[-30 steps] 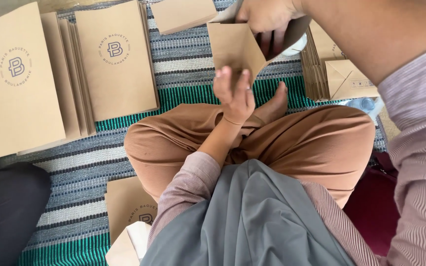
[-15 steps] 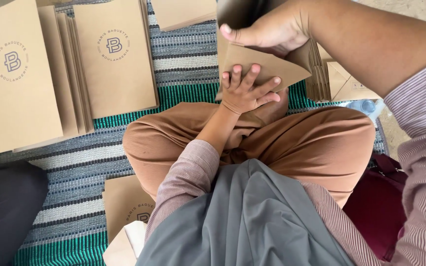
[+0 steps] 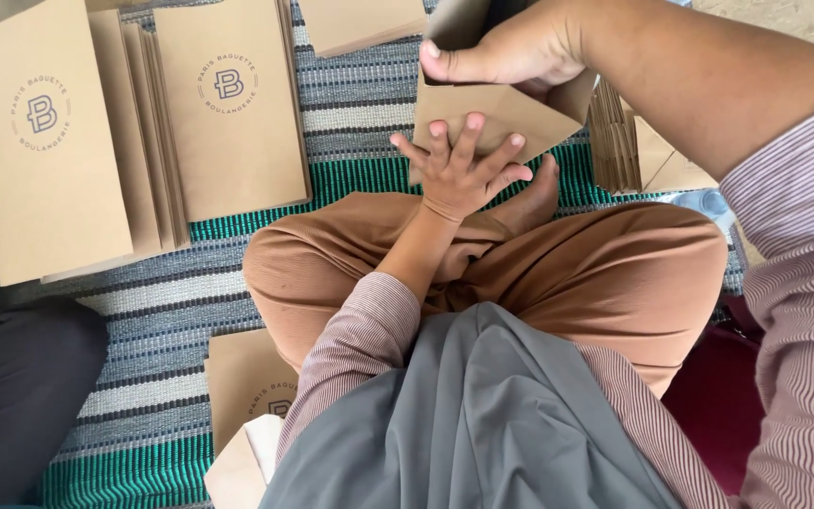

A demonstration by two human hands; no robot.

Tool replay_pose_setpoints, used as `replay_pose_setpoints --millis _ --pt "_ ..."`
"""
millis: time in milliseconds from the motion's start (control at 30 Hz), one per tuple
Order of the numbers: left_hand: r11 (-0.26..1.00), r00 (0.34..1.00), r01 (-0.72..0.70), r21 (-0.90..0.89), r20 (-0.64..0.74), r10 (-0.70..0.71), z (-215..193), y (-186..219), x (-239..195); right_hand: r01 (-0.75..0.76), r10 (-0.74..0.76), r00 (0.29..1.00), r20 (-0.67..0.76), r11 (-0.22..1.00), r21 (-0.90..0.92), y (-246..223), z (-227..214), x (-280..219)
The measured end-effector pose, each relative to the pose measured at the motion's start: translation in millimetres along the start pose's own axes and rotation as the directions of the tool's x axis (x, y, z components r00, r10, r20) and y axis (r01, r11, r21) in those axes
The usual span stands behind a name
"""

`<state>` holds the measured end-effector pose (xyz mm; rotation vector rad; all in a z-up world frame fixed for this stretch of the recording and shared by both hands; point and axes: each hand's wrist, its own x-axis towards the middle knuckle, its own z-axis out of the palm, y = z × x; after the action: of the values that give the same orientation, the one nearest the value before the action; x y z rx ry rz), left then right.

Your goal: The person sits on a striped rug and folds flat brown paper boxes into upright containers. They manipulate the cardboard flaps and crease the edges by hand to form the box structure, then place the finished items aside.

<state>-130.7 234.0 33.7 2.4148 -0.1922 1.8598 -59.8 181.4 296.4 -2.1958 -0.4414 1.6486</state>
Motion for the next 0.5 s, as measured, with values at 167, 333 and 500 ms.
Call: replay_pose_setpoints --millis 167,333,500 --pt "0.999 1.000 0.022 0.047 0.021 -0.023 -7.5 4.5 -8.7 -0.063 0.063 0.997 -0.048 0.998 -0.019 -14.8 10.7 -18.7" --pt "0.989 0.997 0.073 0.130 0.007 -0.074 -6.1 -3.8 -4.7 0.101 -0.095 0.979 0.182 0.995 -0.024 -13.7 -0.9 -14.9" --pt "0.984 0.997 0.076 0.162 -0.006 -0.076 0.5 -5.1 -3.0 0.126 -0.126 0.992 0.017 0.972 -0.198 -14.6 -0.4 -13.9"
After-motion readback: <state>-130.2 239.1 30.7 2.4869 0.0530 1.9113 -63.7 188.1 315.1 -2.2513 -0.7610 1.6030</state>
